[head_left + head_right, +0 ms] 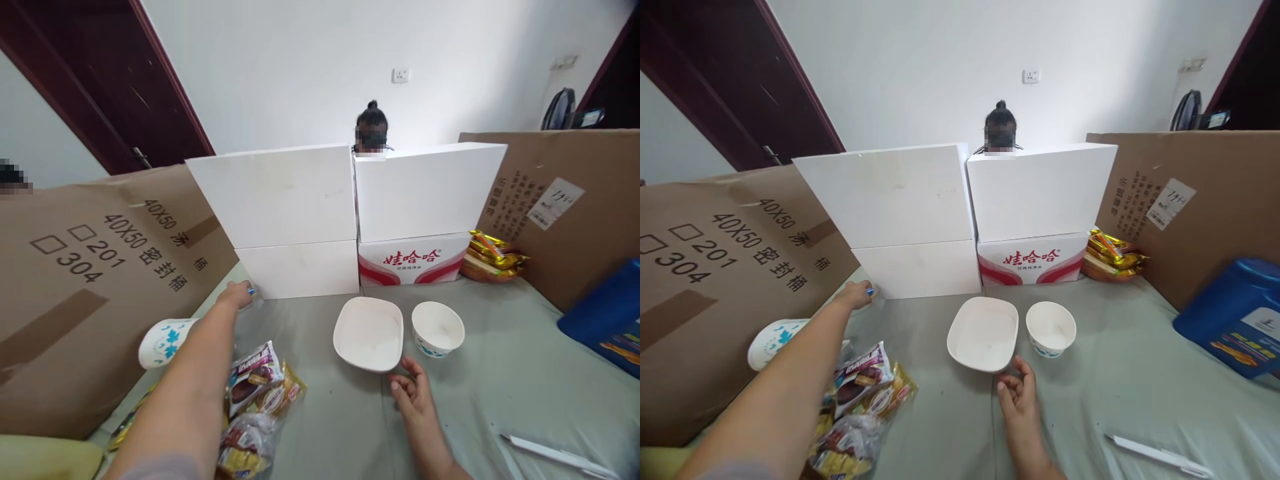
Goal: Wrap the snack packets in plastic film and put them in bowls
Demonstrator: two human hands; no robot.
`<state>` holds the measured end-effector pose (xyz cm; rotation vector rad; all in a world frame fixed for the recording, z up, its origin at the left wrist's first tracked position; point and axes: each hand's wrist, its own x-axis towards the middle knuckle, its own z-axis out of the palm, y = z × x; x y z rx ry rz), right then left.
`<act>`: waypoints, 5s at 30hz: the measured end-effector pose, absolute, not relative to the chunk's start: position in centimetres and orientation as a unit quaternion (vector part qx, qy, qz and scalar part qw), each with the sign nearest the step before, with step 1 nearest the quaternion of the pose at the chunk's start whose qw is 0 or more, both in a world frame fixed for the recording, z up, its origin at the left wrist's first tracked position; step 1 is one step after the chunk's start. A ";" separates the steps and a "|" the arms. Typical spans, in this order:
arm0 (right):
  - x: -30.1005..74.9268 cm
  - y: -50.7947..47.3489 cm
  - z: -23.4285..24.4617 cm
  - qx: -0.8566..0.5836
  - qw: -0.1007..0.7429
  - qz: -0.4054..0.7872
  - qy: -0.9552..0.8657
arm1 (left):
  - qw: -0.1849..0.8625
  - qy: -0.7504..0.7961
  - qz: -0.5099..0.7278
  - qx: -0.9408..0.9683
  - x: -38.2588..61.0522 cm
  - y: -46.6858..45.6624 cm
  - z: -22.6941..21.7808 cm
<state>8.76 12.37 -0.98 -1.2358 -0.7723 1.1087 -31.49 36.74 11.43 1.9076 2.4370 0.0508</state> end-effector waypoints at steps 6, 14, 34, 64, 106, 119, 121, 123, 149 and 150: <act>12.9 12.8 0.3 -0.562 0.561 0.450 -0.409 | 0.008 0.721 0.051 0.691 -25.6 28.3 17.1; 22.5 13.2 0.1 -0.638 0.527 0.379 -0.413 | 0.325 0.486 0.180 0.791 -13.0 12.5 11.7; 32.0 1.2 -1.5 -0.640 0.288 -0.018 -0.712 | 0.308 0.493 0.214 0.785 -2.7 6.9 4.0; 30.4 4.7 0.8 -0.632 0.200 -0.054 -0.747 | 0.265 0.516 0.377 0.723 2.1 7.1 1.9; 23.9 5.6 0.9 -0.606 0.469 -0.041 -0.641 | 0.012 0.543 0.272 0.795 -3.4 6.8 3.4; 17.6 2.8 5.0 -0.421 0.141 0.198 -0.874 | 0.015 0.461 0.079 0.884 -2.8 0.6 3.3; 17.2 2.5 4.0 -0.464 0.086 0.186 -0.862 | 0.007 0.501 0.082 0.862 -2.9 1.1 3.0; 17.0 2.4 3.4 -0.494 0.061 0.173 -0.850 | -0.001 0.521 0.114 0.846 -2.7 2.2 3.2; 20.3 5.4 -0.4 -0.484 0.281 0.054 -0.827 | 0.314 0.523 0.330 0.721 -7.1 14.5 7.3; 20.3 5.5 -0.5 -0.484 0.281 0.053 -0.827 | 0.274 0.539 0.352 0.715 -6.9 15.8 8.0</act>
